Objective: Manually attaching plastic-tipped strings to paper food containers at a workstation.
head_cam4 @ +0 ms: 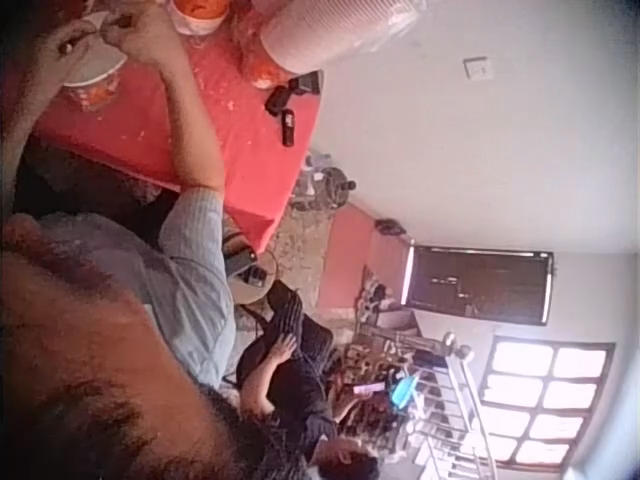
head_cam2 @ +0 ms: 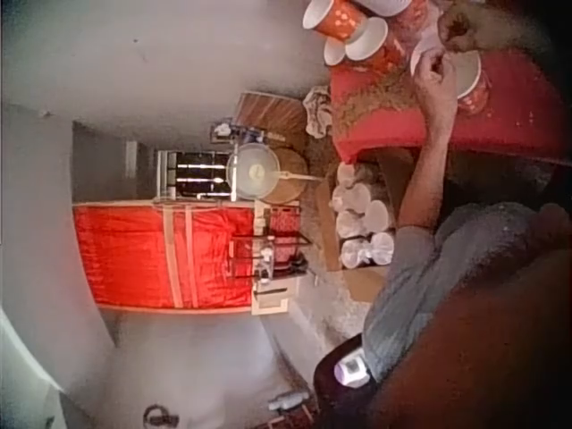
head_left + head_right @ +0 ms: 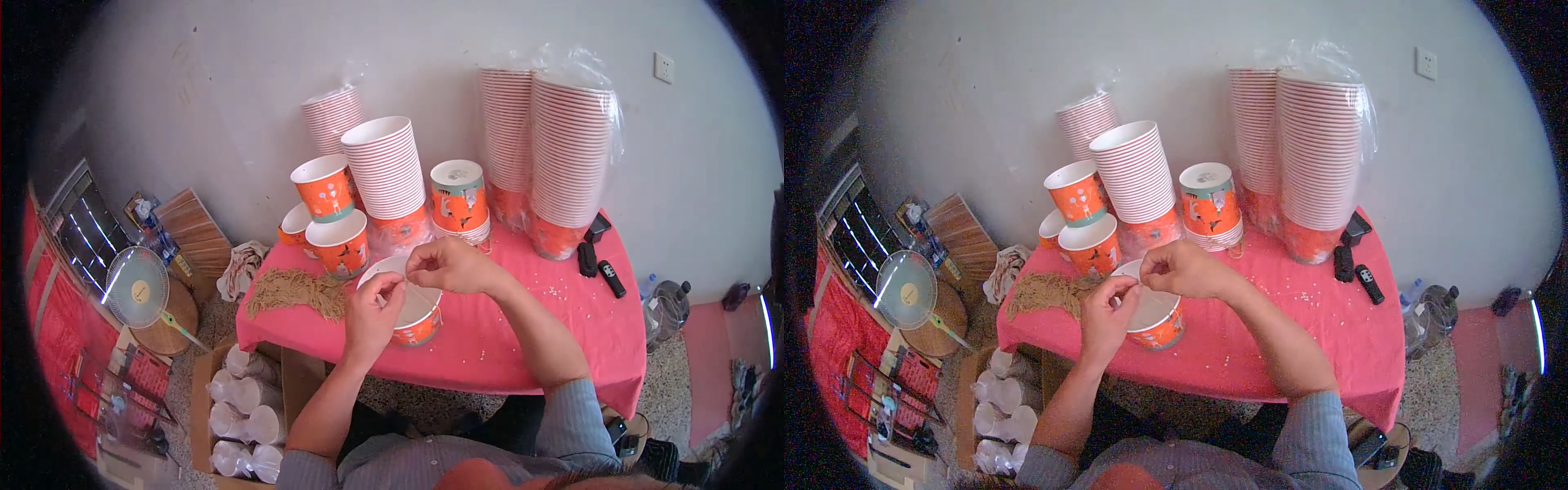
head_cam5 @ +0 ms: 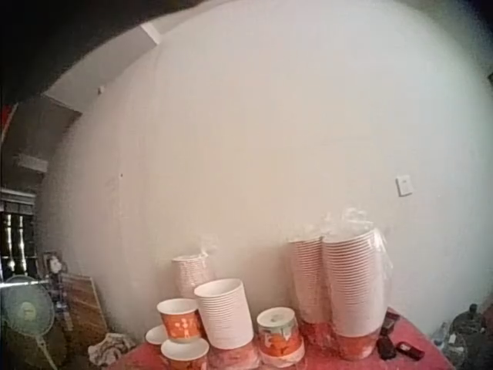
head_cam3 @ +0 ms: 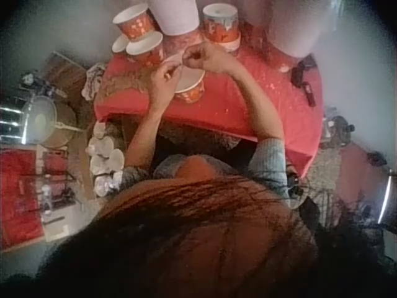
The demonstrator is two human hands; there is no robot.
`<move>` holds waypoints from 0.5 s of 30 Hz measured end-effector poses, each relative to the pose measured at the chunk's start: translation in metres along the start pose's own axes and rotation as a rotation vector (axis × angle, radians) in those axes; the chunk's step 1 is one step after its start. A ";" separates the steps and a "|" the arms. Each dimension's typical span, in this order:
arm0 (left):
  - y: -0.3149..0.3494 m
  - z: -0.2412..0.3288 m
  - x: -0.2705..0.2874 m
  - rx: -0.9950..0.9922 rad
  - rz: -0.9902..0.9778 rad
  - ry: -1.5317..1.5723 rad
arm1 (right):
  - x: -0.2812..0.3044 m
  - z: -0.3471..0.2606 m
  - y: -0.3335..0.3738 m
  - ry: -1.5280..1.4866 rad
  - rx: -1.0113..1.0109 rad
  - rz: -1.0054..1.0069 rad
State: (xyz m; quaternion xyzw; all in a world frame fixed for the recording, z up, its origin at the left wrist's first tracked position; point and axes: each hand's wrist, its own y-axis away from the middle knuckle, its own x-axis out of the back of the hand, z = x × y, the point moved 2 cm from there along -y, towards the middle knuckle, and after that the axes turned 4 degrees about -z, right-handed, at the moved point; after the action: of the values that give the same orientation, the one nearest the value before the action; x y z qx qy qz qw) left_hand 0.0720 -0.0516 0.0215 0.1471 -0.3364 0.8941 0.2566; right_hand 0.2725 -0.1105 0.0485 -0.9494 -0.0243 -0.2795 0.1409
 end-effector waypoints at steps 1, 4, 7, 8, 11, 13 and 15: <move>0.000 -0.001 0.000 0.000 -0.001 0.000 | 0.000 0.001 0.000 0.000 -0.001 0.000; -0.002 -0.009 -0.001 0.105 -0.056 0.054 | 0.001 0.008 -0.001 -0.019 0.029 0.014; -0.004 -0.023 -0.001 0.157 -0.111 0.212 | 0.000 0.009 -0.003 -0.049 0.058 0.021; -0.005 -0.027 -0.002 0.212 -0.115 0.273 | 0.001 0.010 -0.002 -0.038 0.034 0.007; -0.007 -0.034 -0.002 0.300 -0.127 0.354 | 0.001 0.008 -0.001 -0.003 0.028 0.004; -0.008 -0.038 0.000 0.335 -0.132 0.370 | 0.001 0.005 0.000 0.019 0.047 0.013; -0.009 -0.041 0.000 0.343 -0.140 0.471 | 0.000 0.003 0.001 0.025 0.082 0.019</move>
State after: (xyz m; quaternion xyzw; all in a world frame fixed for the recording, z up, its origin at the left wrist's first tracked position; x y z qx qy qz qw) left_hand 0.0737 -0.0180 -0.0033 -0.0001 -0.1009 0.9274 0.3602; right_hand 0.2738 -0.1101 0.0456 -0.9395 -0.0251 -0.2888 0.1825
